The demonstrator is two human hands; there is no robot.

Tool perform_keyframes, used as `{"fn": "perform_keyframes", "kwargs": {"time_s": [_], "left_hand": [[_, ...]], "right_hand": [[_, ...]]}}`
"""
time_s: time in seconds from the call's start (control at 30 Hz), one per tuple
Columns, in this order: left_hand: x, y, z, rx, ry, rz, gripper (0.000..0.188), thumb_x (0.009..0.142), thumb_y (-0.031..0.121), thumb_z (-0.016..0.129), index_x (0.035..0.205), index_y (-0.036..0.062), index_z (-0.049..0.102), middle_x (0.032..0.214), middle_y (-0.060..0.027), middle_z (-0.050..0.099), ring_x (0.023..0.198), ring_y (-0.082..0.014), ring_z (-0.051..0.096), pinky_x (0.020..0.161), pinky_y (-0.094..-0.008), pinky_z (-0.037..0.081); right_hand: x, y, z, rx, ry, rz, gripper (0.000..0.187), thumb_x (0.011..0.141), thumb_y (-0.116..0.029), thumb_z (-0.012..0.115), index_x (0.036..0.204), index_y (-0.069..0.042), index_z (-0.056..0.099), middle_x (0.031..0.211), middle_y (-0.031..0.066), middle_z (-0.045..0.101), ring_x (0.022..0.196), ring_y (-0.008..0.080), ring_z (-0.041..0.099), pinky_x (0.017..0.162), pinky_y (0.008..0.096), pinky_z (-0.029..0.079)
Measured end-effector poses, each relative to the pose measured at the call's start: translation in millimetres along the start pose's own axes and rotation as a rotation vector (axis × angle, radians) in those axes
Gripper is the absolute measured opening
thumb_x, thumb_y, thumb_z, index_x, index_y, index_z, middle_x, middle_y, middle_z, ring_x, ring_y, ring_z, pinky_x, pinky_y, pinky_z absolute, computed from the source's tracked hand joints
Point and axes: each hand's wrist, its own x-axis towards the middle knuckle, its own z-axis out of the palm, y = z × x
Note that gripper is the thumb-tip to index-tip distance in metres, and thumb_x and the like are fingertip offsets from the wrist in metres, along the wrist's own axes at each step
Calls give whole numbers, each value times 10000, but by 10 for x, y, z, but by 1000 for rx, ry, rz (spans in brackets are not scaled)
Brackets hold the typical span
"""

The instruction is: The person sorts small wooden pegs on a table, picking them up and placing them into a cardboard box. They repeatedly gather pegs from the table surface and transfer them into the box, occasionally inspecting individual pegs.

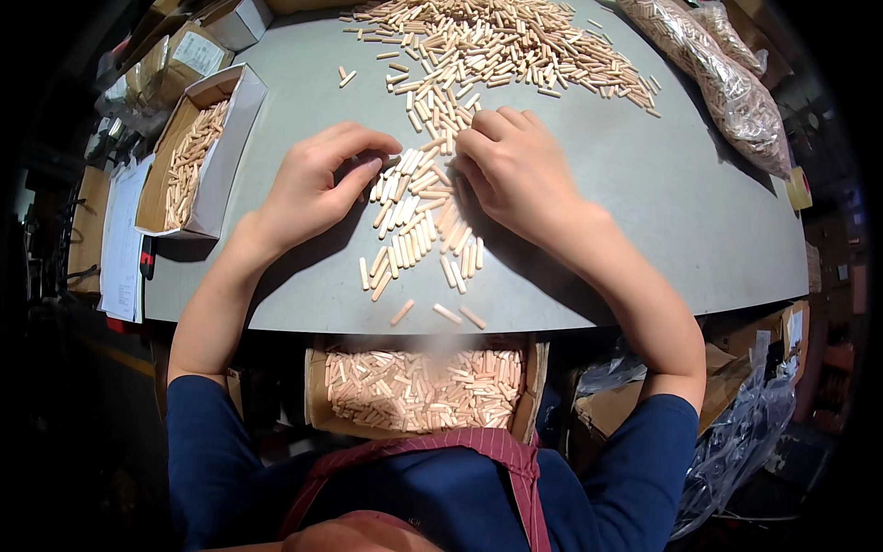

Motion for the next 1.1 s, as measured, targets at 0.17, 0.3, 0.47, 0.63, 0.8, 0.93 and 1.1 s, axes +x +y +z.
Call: {"fn": "perform_keyframes", "kwargs": {"time_s": [0.17, 0.3, 0.47, 0.63, 0.8, 0.93, 1.1], "left_hand": [[6, 99, 60, -46, 113, 51, 260, 977, 76, 707, 1226, 14, 665, 1004, -116, 711, 868, -209, 705, 721, -312, 560], [2, 242, 26, -53, 38, 171, 213, 955, 99, 757, 1127, 36, 650, 915, -93, 691, 760, -194, 690, 630, -306, 541], [-44, 257, 33, 13, 0, 198, 126, 980, 105, 726, 1048, 44, 639, 834, -73, 670, 719, -165, 660, 609, -285, 512], [99, -41, -307, -812, 327, -435, 198, 1095, 213, 537, 1023, 40, 600, 799, -12, 609, 699, -143, 602, 668, -310, 517], [-78, -1095, -951, -1973, 531, -159, 199, 1103, 185, 491, 1080, 23, 605, 885, -20, 610, 782, -128, 585, 725, -281, 500], [31, -922, -776, -1376, 536, -496, 221, 1070, 212, 561, 1088, 27, 680, 916, -30, 668, 802, -133, 608, 740, -286, 499], [52, -473, -111, -345, 137, -348, 236, 987, 177, 661, 1159, 41, 747, 1021, -47, 739, 908, -143, 686, 824, -313, 541]], "right_hand": [[47, -79, -77, 1, 17, -46, 135, 902, -35, 720, 1005, -25, 632, 956, 113, 616, 894, 321, 603, 791, 419, 487], [79, -147, -61, 364, -37, -73, 165, 879, -52, 700, 1000, -25, 591, 941, 142, 592, 880, 367, 594, 764, 452, 485], [45, -198, -69, 509, -70, -43, 160, 923, -55, 687, 1062, -27, 612, 957, 154, 613, 898, 371, 616, 778, 435, 501], [77, -39, -154, 545, 114, 175, 147, 1050, -132, 620, 1107, -8, 674, 977, 112, 685, 889, 214, 669, 803, 342, 525], [23, 377, -72, 535, 117, 317, 196, 1044, -145, 631, 1168, -8, 694, 1033, 87, 725, 927, 161, 686, 838, 304, 544], [-68, 542, -13, 339, 45, 330, 188, 972, -63, 638, 1150, -43, 697, 1038, 102, 700, 906, 229, 689, 794, 337, 542], [-64, 373, -43, 288, -67, 272, 248, 911, -5, 612, 1130, -74, 705, 1060, 125, 651, 924, 296, 661, 776, 376, 528]]}}
